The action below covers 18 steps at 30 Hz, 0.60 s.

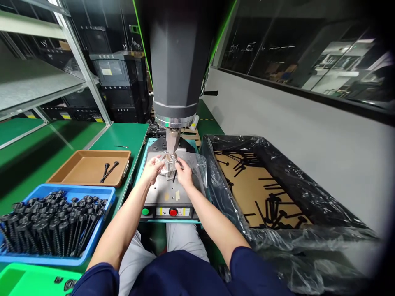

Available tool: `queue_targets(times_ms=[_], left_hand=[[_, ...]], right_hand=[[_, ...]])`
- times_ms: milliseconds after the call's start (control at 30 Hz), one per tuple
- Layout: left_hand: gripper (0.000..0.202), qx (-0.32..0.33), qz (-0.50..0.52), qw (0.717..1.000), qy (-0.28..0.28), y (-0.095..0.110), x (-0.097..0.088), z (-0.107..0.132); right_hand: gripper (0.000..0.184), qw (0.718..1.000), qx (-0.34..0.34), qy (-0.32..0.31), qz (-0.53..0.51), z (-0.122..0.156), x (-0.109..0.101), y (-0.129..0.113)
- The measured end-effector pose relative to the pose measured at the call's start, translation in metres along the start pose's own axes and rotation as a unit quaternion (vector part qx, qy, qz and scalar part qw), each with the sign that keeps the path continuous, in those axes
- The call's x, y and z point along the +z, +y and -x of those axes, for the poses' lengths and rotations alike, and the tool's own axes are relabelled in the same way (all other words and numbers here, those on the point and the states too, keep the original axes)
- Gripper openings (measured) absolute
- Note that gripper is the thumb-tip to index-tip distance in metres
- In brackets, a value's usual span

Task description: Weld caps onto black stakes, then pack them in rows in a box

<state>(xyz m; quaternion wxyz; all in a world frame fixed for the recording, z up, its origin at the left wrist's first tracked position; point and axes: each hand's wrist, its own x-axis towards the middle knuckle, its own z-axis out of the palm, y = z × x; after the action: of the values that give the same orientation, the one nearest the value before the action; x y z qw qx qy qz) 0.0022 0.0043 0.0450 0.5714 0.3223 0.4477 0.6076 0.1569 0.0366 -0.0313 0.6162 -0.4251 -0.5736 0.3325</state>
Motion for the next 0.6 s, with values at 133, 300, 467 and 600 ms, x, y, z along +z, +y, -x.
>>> queue_targets(times_ms=[133, 300, 467, 600], left_hand=[[0.079, -0.007, 0.022, 1.000, 0.006, -0.001, 0.001, -0.006], [0.071, -0.022, 0.016, 1.000, 0.006, -0.002, -0.002, -0.013], [0.069, -0.023, 0.018, 1.000, 0.008, -0.004, -0.003, -0.018], [0.069, -0.034, 0.037, 0.999, 0.015, -0.002, -0.002, -0.019]], right_hand=[[0.037, 0.999, -0.032, -0.009, 0.028, -0.016, -0.004, -0.005], [0.030, 0.995, -0.067, -0.023, 0.072, -0.034, 0.003, -0.005], [0.026, 0.996, -0.047, -0.022, 0.065, -0.051, 0.017, 0.000], [0.028, 0.997, -0.043, -0.063, 0.014, -0.056, 0.017, -0.002]])
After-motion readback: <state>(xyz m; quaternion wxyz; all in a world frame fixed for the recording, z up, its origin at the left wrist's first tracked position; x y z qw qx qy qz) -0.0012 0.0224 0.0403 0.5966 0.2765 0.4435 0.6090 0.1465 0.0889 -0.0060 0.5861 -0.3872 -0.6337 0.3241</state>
